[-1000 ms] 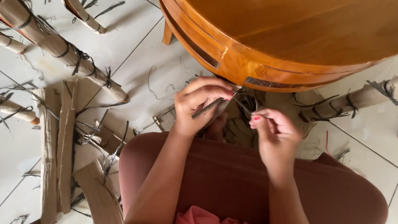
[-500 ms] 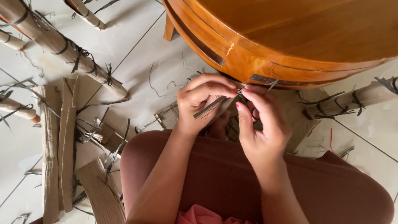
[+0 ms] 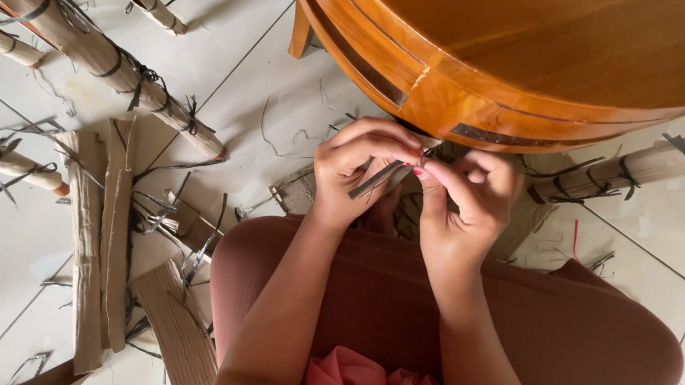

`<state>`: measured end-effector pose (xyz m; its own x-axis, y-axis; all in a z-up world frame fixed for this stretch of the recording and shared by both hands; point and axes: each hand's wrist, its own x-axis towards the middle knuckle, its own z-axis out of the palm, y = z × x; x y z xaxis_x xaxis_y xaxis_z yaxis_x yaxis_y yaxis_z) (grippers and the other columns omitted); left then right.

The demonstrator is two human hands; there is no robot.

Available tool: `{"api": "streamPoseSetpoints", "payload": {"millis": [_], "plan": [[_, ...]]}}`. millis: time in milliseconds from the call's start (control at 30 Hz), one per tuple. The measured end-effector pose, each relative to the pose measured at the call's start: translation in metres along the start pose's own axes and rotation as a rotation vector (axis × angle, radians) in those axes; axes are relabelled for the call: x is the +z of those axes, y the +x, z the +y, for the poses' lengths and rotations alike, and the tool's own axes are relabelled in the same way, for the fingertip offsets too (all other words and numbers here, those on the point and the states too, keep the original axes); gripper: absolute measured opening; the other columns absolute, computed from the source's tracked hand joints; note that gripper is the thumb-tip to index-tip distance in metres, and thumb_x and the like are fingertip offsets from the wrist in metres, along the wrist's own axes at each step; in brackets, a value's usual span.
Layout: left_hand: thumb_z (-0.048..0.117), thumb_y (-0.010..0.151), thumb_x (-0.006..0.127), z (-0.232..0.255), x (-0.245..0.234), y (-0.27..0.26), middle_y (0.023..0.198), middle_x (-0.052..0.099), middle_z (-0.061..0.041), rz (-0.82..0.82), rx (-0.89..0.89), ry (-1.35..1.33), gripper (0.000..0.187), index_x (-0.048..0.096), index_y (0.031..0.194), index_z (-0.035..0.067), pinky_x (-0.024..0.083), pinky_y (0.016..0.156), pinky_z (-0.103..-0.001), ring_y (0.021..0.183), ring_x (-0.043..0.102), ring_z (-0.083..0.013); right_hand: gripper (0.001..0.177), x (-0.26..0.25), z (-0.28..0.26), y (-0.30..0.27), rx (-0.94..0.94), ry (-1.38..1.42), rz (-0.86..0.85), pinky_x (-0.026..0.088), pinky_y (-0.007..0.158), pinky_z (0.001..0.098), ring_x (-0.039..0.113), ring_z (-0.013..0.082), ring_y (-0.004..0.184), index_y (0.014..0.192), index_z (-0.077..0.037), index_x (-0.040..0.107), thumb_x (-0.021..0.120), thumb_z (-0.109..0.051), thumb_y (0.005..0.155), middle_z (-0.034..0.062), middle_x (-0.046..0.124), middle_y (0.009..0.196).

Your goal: Wrapping wooden table legs with protective cardboard and securing them with ties for transport.

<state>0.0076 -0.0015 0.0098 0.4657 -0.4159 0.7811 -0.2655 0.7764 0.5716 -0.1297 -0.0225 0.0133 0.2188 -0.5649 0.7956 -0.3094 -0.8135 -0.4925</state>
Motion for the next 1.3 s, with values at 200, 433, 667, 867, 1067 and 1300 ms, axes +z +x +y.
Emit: {"api": "streamPoseSetpoints", "payload": {"millis": [200, 433, 667, 867, 1067, 1300], "plan": [[0.012, 0.095, 0.075, -0.003, -0.003, -0.003, 0.085, 0.076, -0.008, -0.005, -0.012, -0.038, 0.014, 0.079, 0.082, 0.009, 0.06, 0.073, -0.034, 0.07, 0.071, -0.0224, 0.009, 0.007, 0.0, 0.0, 0.012, -0.01, 0.037, 0.048, 0.075, 0.0321, 0.059, 0.0207, 0.076, 0.091, -0.009, 0.084, 0.092, -0.008, 0.087, 0.0067, 0.07, 0.084], [0.011, 0.094, 0.076, -0.004, -0.002, -0.004, 0.084, 0.076, -0.009, 0.007, -0.022, -0.049, 0.013, 0.078, 0.081, 0.008, 0.059, 0.072, -0.034, 0.07, 0.071, -0.0232, 0.03, -0.035, -0.028, 0.015, 0.169, 0.099, -0.201, 0.052, 0.068, 0.0388, 0.066, 0.0287, 0.077, 0.11, 0.003, 0.075, 0.089, -0.005, 0.085, 0.0197, 0.072, 0.089], [0.011, 0.094, 0.076, -0.001, 0.001, -0.003, 0.084, 0.076, -0.009, -0.002, -0.03, -0.066, 0.014, 0.079, 0.081, 0.008, 0.059, 0.072, -0.034, 0.07, 0.07, -0.0223, 0.005, -0.036, -0.042, 0.026, 0.154, 0.105, -0.097, 0.05, 0.064, 0.0313, 0.06, 0.0201, 0.069, 0.101, -0.001, 0.078, 0.076, 0.001, 0.097, 0.0133, 0.075, 0.093], [0.01, 0.093, 0.077, -0.001, 0.0, -0.004, 0.083, 0.076, -0.009, 0.018, -0.033, -0.062, 0.014, 0.079, 0.08, 0.008, 0.059, 0.072, -0.034, 0.069, 0.071, -0.0221, 0.008, -0.009, -0.022, 0.008, 0.176, 0.116, -0.016, 0.049, 0.059, 0.0261, 0.058, 0.0139, 0.063, 0.095, -0.003, 0.08, 0.085, -0.001, 0.09, 0.0077, 0.075, 0.082], [0.01, 0.094, 0.076, -0.004, -0.001, -0.003, 0.084, 0.076, -0.009, 0.003, -0.034, -0.065, 0.014, 0.079, 0.08, 0.008, 0.059, 0.072, -0.034, 0.07, 0.071, -0.023, 0.009, 0.002, -0.011, 0.005, 0.15, 0.131, 0.019, 0.054, 0.065, 0.0303, 0.064, 0.0169, 0.066, 0.091, 0.0, 0.079, 0.087, 0.004, 0.089, 0.0116, 0.075, 0.082], [0.01, 0.095, 0.074, -0.002, -0.002, -0.004, 0.085, 0.076, -0.008, 0.004, -0.044, -0.063, 0.014, 0.08, 0.082, 0.009, 0.06, 0.072, -0.033, 0.069, 0.07, -0.0216, 0.008, 0.01, -0.005, -0.001, 0.151, 0.145, 0.049, 0.054, 0.064, 0.0336, 0.064, 0.0187, 0.065, 0.091, 0.002, 0.077, 0.084, 0.006, 0.09, 0.0151, 0.073, 0.08]]}}
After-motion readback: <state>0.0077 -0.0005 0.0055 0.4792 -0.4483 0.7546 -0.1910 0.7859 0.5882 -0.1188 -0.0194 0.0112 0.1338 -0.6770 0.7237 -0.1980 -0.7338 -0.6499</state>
